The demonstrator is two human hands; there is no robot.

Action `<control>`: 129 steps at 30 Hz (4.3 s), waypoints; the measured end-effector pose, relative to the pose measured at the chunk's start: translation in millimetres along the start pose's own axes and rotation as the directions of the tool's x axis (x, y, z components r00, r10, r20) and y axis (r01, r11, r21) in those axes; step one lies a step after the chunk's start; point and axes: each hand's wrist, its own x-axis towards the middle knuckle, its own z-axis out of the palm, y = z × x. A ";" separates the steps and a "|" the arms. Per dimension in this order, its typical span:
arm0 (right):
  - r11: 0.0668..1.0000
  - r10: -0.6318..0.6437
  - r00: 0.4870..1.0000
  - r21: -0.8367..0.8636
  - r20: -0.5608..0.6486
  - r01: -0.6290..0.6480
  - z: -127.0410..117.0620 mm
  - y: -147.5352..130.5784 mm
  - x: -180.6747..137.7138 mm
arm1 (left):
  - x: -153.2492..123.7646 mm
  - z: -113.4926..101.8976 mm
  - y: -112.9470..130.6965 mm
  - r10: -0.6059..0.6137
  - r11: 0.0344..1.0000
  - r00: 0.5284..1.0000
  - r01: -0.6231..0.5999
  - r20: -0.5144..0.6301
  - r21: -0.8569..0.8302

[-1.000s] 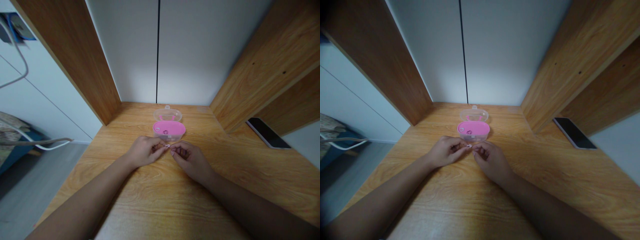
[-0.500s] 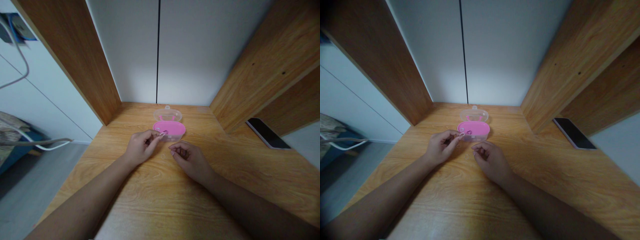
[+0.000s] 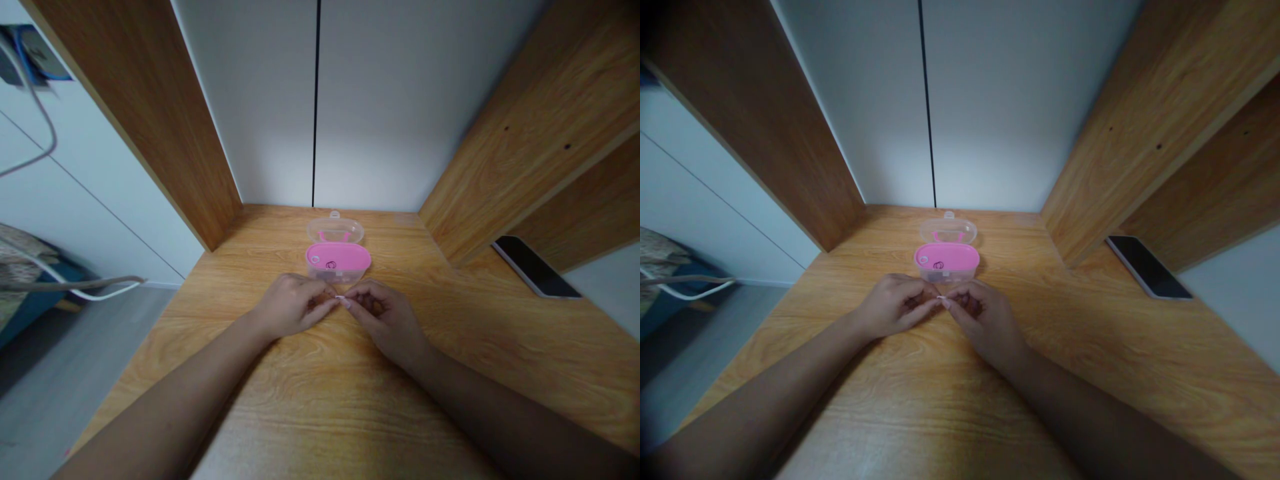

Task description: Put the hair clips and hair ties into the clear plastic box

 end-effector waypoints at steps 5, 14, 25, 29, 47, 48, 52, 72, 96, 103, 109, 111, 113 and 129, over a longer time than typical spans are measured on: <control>0.999 0.013 1.000 -0.046 0.014 -0.013 -1.1 -2.1 0.3 | 0.8 -1.4 2.5 -0.002 1.000 1.000 0.001 -0.024 -0.010; 0.994 -0.039 0.999 -0.106 0.004 0.039 -1.6 0.0 -1.0 | 1.8 -2.7 6.7 -0.033 0.998 0.999 0.034 0.017 -0.045; 0.995 -0.073 0.997 -0.077 -0.036 0.070 -1.8 1.2 -0.8 | 3.1 -3.8 8.3 -0.020 0.996 0.998 0.025 0.060 -0.083; 0.992 -0.077 0.995 -0.100 -0.062 0.070 -1.6 1.7 -2.2 | 2.1 -2.9 7.7 -0.033 0.995 0.998 0.038 0.053 -0.095; 0.978 0.142 0.976 0.178 -0.167 -0.112 -2.2 3.5 4.6 | -1.6 -0.2 1.3 -0.148 0.985 0.978 0.132 -0.147 -0.112; 0.977 0.140 0.975 0.186 -0.173 -0.107 -2.4 1.9 5.1 | -1.5 -0.5 1.6 -0.162 0.983 0.973 0.145 -0.162 -0.116; 0.973 0.133 0.970 0.214 -0.203 -0.089 -3.4 -3.6 7.1 | -0.4 -2.1 3.4 -0.180 0.981 0.959 0.158 -0.219 -0.113; 0.971 0.151 0.966 0.217 -0.212 -0.104 -3.7 -1.9 7.1 | 0.4 -3.5 1.3 -0.166 0.985 0.951 0.148 -0.262 -0.086; 0.970 0.135 0.978 0.222 -0.158 -0.098 -3.9 1.9 4.3 | -0.3 -3.2 0.3 -0.086 0.996 0.979 0.080 -0.183 -0.036; 0.986 0.010 0.998 0.166 -0.066 0.001 -1.9 1.1 2.5 | 1.1 -5.0 -0.3 -0.020 1.000 0.992 0.018 -0.121 -0.015; 0.992 -0.016 1.000 0.124 -0.024 0.019 -1.9 7.4 1.0 | 1.2 -2.5 -1.0 0.063 0.998 0.996 -0.063 -0.056 0.014; 0.993 -0.006 1.000 0.116 -0.005 0.006 -1.5 8.5 1.1 | 1.0 -2.0 -0.8 0.064 0.998 0.997 -0.064 -0.036 0.016; 0.995 0.006 1.000 0.102 0.004 -0.006 -1.1 8.6 1.3 | 0.9 -1.8 -0.6 0.065 0.998 0.998 -0.064 -0.025 0.013; 0.999 -0.019 0.999 0.033 0.032 0.018 -2.9 3.4 0.6 | 0.2 -1.9 0.6 0.022 0.999 1.000 -0.022 -0.009 -0.023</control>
